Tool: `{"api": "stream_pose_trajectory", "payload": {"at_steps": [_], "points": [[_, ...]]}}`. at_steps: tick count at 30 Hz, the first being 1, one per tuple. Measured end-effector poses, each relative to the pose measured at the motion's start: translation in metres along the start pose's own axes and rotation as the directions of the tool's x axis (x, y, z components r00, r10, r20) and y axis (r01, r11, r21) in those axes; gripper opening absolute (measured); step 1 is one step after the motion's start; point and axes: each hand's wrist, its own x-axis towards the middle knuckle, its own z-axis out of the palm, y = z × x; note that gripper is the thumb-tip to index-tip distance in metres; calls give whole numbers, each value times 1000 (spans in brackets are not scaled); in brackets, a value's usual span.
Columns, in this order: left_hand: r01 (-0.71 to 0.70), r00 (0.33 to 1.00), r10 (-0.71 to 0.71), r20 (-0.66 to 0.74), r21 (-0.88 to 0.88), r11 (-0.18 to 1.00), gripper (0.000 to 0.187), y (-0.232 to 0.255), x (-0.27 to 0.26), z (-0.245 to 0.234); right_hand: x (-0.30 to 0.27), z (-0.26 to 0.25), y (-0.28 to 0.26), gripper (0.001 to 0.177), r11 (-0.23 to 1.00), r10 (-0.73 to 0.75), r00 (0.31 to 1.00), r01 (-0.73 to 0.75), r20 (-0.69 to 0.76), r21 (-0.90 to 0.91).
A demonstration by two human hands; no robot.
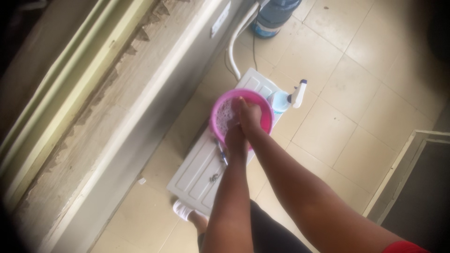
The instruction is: The person cleans a window frame using a white cloth. They repeatedly dip the cloth into a pink bucket of soapy water, wring it out, and wipe the frame's edges and corners. The person moves around the frame to reach different sections, maintaining a consistent cleaning rhythm.
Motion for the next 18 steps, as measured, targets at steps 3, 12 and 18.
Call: {"api": "stream_pose_trajectory", "payload": {"at_steps": [3, 12, 18], "points": [[-26, 999, 23, 47, 68, 997, 27, -2, -6, 0, -8, -10, 6, 40, 999, -16, 1000, 16, 10, 27], [140, 990, -86, 113, -672, 727, 67, -56, -94, -110, -130, -24, -9, 24, 820, -212, 833, 436, 511, -371], [127, 988, 39, 146, -941, 314, 47, -119, -246, -243, -307, 4, -11, 35, 578, -227, 660, 683, 716, -447]]}}
